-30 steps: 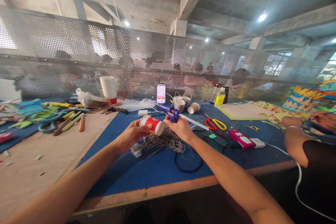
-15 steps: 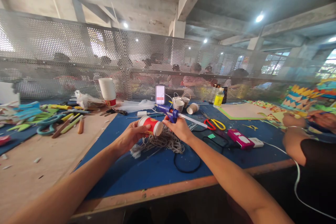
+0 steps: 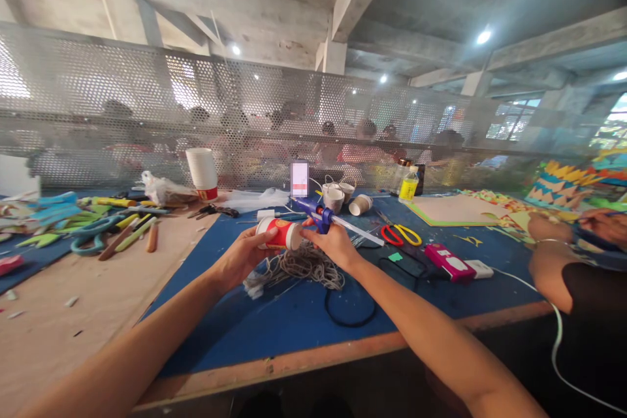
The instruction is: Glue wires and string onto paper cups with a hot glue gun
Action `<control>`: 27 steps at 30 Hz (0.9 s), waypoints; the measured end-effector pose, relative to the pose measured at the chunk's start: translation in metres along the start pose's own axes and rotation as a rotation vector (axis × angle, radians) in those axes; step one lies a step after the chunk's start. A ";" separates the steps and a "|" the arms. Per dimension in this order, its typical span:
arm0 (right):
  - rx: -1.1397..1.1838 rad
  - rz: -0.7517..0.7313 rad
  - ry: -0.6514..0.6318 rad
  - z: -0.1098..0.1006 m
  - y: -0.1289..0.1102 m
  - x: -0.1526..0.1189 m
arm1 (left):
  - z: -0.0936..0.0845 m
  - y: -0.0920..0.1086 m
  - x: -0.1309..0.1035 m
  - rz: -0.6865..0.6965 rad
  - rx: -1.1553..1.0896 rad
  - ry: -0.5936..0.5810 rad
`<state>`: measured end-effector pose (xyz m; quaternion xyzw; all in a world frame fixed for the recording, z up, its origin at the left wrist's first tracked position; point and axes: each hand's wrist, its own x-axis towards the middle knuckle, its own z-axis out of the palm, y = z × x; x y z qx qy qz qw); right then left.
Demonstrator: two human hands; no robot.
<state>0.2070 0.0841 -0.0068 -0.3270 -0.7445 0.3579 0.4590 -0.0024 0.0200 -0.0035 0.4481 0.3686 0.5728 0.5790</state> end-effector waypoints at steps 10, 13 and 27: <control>-0.093 -0.033 0.060 -0.001 -0.001 0.000 | 0.004 0.001 -0.002 -0.002 0.049 -0.118; -0.088 -0.074 0.084 0.000 0.001 -0.001 | 0.004 0.000 -0.001 -0.017 0.034 -0.087; 0.110 -0.017 -0.050 -0.002 -0.002 0.002 | -0.002 0.006 0.001 -0.049 0.057 -0.033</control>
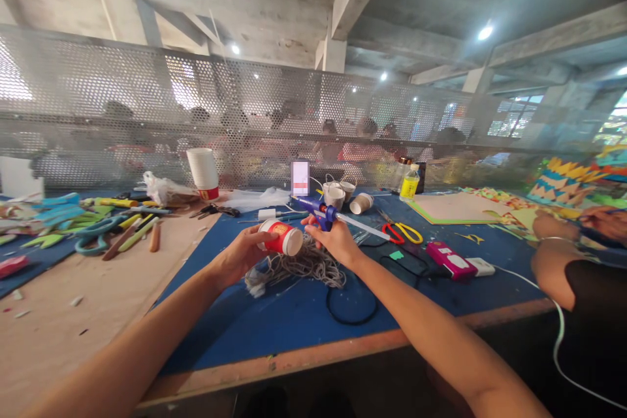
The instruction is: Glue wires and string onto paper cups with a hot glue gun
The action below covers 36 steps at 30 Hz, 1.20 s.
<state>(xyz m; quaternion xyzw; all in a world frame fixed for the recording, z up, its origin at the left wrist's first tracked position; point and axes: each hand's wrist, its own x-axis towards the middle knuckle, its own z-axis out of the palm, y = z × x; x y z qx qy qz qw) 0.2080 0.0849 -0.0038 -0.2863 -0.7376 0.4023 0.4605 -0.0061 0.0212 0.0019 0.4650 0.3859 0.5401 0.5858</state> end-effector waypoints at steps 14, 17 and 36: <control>-0.012 -0.014 0.141 -0.002 -0.007 -0.003 | -0.037 -0.008 0.020 0.104 0.064 0.401; -0.002 -0.030 0.213 -0.003 -0.005 -0.001 | -0.039 -0.007 0.019 0.097 0.030 0.426; 0.146 0.041 -0.088 0.005 0.000 -0.004 | -0.008 0.002 0.001 0.005 -0.047 0.005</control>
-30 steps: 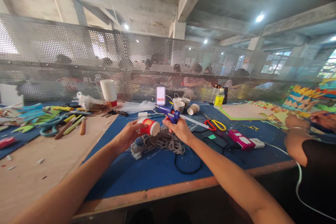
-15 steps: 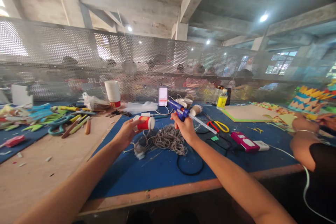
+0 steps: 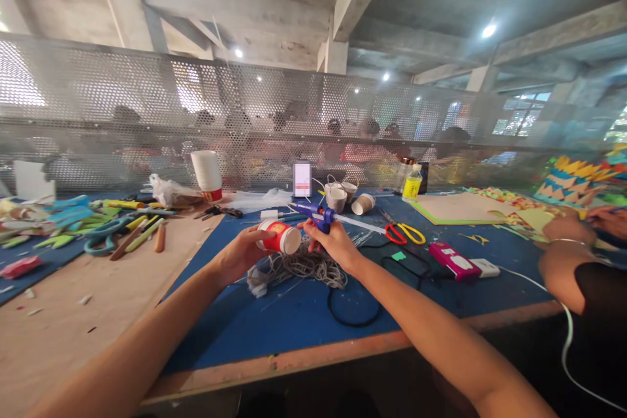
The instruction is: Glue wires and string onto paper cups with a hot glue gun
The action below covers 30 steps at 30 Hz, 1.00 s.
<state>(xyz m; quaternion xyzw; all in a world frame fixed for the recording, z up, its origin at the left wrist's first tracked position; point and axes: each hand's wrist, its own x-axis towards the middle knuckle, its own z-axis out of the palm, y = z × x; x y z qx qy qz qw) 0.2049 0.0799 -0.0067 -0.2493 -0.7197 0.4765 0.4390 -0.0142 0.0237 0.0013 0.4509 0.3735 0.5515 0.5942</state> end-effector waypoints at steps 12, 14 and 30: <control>0.031 0.044 0.063 0.002 0.001 0.002 | 0.000 -0.002 0.002 0.025 0.081 0.063; 0.030 0.048 0.062 0.002 0.000 0.002 | -0.003 -0.003 0.004 0.046 0.091 0.098; -0.083 0.007 0.100 -0.001 -0.002 0.001 | -0.004 -0.003 0.003 0.219 0.262 0.165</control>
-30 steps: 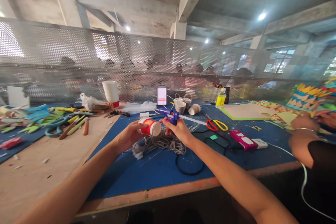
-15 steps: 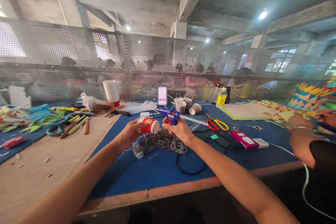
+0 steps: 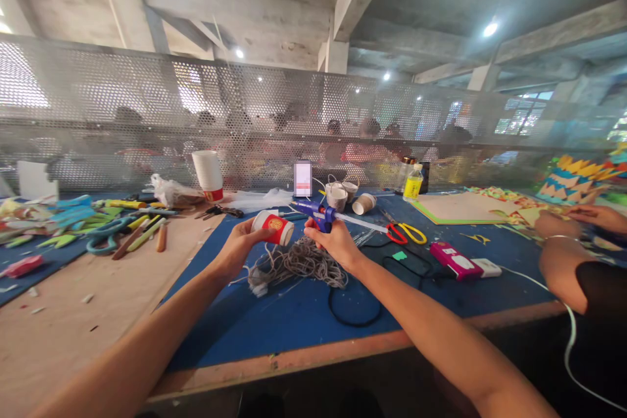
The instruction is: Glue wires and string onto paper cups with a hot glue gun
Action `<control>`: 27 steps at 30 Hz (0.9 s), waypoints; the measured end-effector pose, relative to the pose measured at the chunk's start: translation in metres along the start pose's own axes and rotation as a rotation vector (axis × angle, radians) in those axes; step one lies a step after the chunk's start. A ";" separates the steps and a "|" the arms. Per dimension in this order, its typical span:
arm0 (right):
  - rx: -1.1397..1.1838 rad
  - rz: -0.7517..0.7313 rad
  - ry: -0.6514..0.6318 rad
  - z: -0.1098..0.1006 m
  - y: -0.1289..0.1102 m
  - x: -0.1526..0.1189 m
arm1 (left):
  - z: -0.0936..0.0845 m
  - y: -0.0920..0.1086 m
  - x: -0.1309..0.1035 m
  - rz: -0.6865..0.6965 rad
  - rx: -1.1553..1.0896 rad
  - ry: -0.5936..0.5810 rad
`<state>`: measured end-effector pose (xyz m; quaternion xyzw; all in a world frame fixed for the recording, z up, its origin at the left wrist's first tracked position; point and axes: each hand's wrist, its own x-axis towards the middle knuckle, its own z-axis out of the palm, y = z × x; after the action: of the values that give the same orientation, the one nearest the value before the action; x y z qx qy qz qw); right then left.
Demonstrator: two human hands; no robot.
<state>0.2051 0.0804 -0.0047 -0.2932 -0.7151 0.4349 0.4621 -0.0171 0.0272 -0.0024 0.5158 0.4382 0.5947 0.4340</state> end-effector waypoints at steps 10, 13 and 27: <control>-0.042 -0.035 -0.173 0.003 -0.004 -0.008 | -0.008 0.002 0.006 0.073 -0.008 0.220; -0.121 0.001 -0.175 0.004 -0.003 -0.011 | -0.008 0.004 0.003 0.061 -0.031 0.201; -0.290 -0.084 -0.112 0.002 -0.001 -0.013 | -0.006 0.008 0.000 0.051 -0.003 0.219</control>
<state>0.2086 0.0683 -0.0096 -0.3021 -0.8067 0.3230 0.3920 -0.0237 0.0247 0.0045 0.4581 0.4689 0.6589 0.3689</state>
